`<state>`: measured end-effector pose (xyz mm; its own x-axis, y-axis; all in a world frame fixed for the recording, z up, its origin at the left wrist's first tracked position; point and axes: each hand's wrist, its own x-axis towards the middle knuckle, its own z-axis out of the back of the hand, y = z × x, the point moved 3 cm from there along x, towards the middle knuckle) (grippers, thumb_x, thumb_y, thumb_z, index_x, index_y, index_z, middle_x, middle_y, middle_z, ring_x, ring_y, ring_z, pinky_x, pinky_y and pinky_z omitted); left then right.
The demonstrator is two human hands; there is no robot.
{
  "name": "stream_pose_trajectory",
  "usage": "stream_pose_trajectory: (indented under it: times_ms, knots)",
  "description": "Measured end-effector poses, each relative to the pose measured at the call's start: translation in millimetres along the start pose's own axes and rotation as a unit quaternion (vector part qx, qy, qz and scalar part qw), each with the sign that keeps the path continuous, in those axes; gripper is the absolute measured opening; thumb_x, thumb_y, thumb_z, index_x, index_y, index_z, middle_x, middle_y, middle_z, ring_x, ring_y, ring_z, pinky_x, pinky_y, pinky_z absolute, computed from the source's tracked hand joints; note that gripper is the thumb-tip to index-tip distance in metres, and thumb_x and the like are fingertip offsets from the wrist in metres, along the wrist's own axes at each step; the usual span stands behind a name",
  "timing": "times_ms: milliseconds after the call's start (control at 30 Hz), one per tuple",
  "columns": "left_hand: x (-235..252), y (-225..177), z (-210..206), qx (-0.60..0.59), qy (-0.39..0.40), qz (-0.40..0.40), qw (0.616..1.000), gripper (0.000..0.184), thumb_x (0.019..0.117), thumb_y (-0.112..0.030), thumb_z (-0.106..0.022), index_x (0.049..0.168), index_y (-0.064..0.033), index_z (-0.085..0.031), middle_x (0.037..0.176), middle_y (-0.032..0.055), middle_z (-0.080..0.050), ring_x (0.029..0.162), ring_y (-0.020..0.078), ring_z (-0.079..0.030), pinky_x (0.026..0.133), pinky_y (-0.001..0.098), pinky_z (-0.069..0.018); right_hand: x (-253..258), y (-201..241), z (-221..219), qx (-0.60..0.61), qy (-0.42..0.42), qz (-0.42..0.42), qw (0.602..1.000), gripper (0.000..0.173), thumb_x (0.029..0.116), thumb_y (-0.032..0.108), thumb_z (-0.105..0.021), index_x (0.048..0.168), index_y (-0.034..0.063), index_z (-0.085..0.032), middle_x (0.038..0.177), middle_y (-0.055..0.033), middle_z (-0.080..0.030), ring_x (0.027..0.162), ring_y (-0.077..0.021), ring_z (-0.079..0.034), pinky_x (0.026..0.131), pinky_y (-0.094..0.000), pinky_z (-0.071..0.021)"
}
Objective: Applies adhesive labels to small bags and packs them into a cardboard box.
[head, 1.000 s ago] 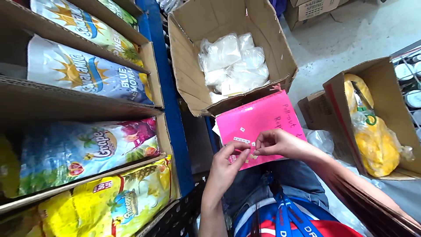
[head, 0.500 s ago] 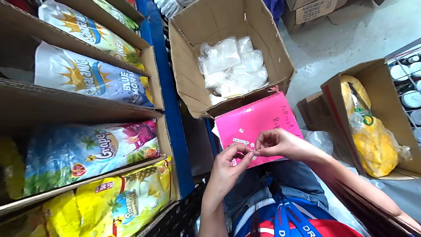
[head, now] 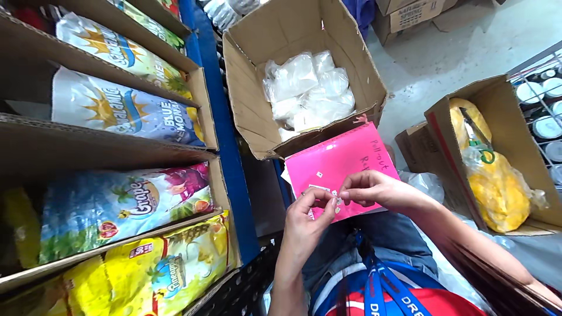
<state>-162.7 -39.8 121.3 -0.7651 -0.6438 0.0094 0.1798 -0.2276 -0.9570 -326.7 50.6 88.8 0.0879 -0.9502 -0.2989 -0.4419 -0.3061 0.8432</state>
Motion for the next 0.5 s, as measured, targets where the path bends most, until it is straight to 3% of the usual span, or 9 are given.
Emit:
stream_pose_trajectory:
  times_ms: [233, 500]
  knots:
    - [-2, -10, 0, 0.121, -0.02, -0.045, 0.991, 0.012, 0.0911, -0.012, -0.068, 0.092, -0.002, -0.073, 0.091, 0.0014, -0.07, 0.086, -0.0013, -0.064, 0.079, 0.0125, -0.0534, -2, 1, -1, -0.003, 0.019, -0.023, 1.0, 0.017, 0.1023, 0.013, -0.057, 0.091, 0.0128, -0.07, 0.074, 0.0147, -0.064, 0.055, 0.0091, -0.045, 0.051, -0.0103, -0.0356]
    - [-2, -15, -2, 0.181, -0.028, -0.064, 0.981, 0.01, 0.0894, -0.013, -0.068, 0.09, -0.0045, -0.072, 0.087, 0.0012, -0.069, 0.085, 0.0007, -0.063, 0.079, 0.0134, -0.0511, -1, 1, 1, 0.01, 0.017, -0.018, 1.0, 0.011, 0.0982, 0.01, -0.063, 0.091, 0.0122, -0.072, 0.076, 0.0132, -0.068, 0.057, 0.0092, -0.048, 0.051, -0.01, -0.037]
